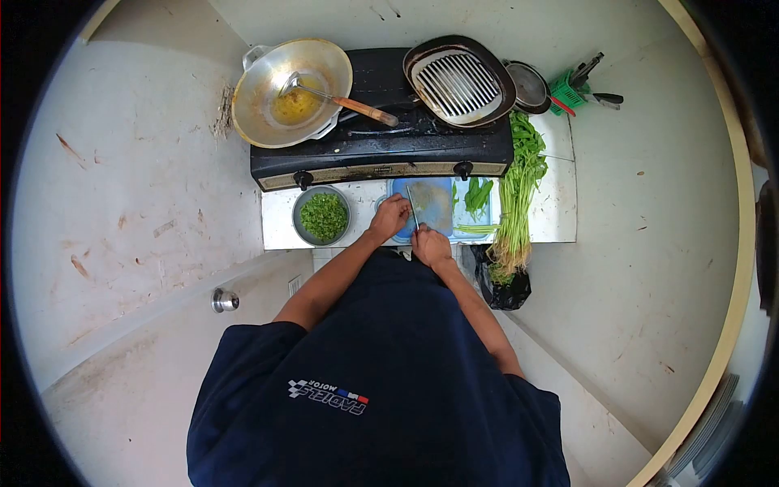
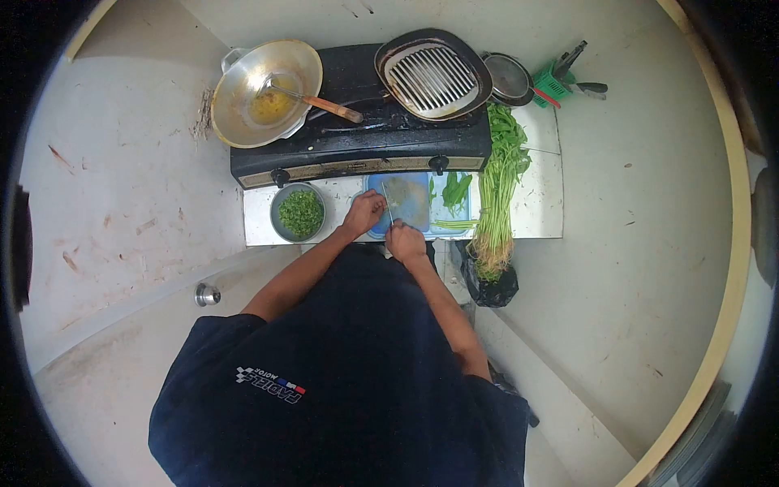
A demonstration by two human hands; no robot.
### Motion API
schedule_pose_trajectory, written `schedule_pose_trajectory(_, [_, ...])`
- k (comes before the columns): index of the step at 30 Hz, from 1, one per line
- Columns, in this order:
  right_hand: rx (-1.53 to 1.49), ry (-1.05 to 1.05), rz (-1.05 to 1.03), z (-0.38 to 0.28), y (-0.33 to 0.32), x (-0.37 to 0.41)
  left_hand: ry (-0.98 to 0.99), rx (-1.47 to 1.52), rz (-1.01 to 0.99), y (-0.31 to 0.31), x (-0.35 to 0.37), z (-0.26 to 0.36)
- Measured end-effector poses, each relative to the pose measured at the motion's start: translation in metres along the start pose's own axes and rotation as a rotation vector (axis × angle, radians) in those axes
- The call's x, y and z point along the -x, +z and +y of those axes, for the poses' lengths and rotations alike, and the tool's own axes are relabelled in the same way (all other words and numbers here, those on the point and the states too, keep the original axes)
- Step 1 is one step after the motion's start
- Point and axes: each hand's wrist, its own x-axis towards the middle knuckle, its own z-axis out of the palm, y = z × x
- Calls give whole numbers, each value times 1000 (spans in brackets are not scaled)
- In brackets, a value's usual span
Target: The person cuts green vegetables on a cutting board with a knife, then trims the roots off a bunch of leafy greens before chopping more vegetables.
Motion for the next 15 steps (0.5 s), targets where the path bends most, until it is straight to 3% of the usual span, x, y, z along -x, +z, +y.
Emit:
schedule_pose_trajectory(8, [13, 26, -9, -2, -3, 6, -86, 44, 11, 0, 0, 2])
schedule_pose_trajectory(15, [-7, 9, -2, -3, -2, -3, -35, 25, 28, 0, 1, 1])
